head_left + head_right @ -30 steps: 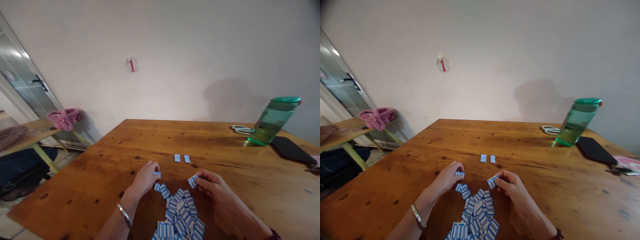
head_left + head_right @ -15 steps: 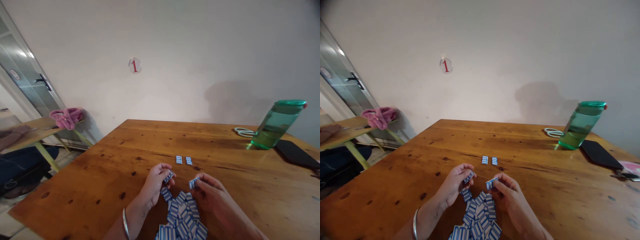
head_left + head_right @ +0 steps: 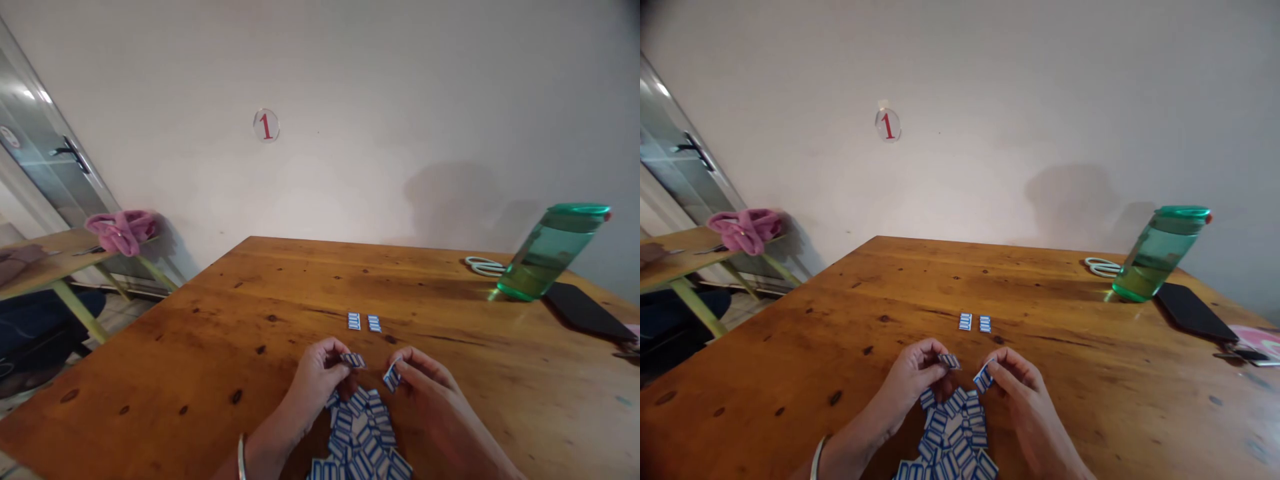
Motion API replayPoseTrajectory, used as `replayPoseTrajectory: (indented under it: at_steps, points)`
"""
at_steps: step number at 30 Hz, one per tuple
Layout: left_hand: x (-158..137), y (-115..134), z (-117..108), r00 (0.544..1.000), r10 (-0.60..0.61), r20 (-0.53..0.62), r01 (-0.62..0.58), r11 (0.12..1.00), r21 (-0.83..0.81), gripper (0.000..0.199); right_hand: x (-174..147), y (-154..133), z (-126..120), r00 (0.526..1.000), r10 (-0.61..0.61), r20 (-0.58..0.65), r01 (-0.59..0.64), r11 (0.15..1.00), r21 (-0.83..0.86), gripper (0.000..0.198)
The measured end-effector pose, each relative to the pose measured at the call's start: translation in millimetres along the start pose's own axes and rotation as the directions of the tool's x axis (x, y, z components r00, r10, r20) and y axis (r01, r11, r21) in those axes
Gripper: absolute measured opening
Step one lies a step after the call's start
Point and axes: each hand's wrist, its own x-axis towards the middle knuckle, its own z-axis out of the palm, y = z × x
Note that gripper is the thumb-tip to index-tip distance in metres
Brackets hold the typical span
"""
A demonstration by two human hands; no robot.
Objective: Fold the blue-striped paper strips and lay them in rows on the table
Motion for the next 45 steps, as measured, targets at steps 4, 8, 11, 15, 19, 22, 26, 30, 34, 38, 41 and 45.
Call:
replayPoseTrajectory:
  at_steps: [4, 8, 11, 15, 19, 22, 26, 30, 34, 38, 41, 45]
  points:
    - [1, -2, -2, 0.962, 0.253, -0.106, -0.184, 0.882, 0.435, 0.011, -6, -7, 6, 0.997, 0.041, 0.064, -0.044, 0.998, 0.048, 0.020]
    - [-2, -2, -1, 0.944, 0.326, -0.047, -0.238, 0.774, 0.587, 0.015, -7, -1, 8, 0.990, 0.087, 0.113, -0.092, 0.995, 0.033, 0.022]
    - [-3, 1, 2, 0.953, 0.301, -0.047, -0.235, 0.825, 0.513, 0.011, -4, 4, 6, 0.983, 0.115, 0.141, -0.124, 0.990, 0.063, 0.021]
    - [0, 1, 5, 0.979, 0.183, -0.095, -0.153, 0.954, 0.258, 0.008, -4, 4, 5, 0.973, 0.152, 0.174, -0.183, 0.967, 0.179, 0.014]
    - [1, -6, 9, 0.996, 0.070, -0.050, -0.069, 0.997, 0.018, 0.016, -7, 2, 7, 0.967, 0.168, 0.193, -0.212, 0.948, 0.237, 0.012]
    - [-1, -10, 12, 0.999, -0.034, -0.008, 0.032, 0.987, -0.157, 0.024, -6, 4, 8, 0.965, 0.182, 0.190, -0.223, 0.950, 0.217, 0.012]
    - [-4, -8, 13, 0.998, -0.058, 0.027, 0.064, 0.940, -0.335, 0.023, -1, 12, 4, 0.986, 0.131, 0.105, -0.143, 0.983, 0.119, 0.015]
    - [-4, -2, 9, 0.994, -0.108, -0.028, 0.091, 0.929, -0.359, 0.025, 3, 13, 0, 1.000, 0.020, -0.001, -0.020, 0.999, -0.047, 0.022]
    - [-4, -1, 8, 0.988, -0.139, -0.074, 0.111, 0.948, -0.299, 0.029, 0, 10, 2, 1.000, -0.015, -0.028, 0.011, 0.988, -0.157, 0.028]
    - [-3, -4, 10, 0.991, -0.120, -0.056, 0.107, 0.974, -0.200, 0.035, -4, 11, 5, 0.993, -0.115, -0.003, 0.110, 0.954, -0.279, 0.025]
    - [-1, -8, 10, 0.993, -0.110, -0.037, 0.102, 0.980, -0.170, 0.041, -7, 8, 8, 0.985, -0.171, 0.015, 0.163, 0.904, -0.395, 0.020]
    - [1, -11, 11, 0.996, -0.084, -0.036, 0.079, 0.991, -0.111, 0.038, -12, 7, 12, 0.978, -0.208, 0.012, 0.190, 0.864, -0.465, 0.022]
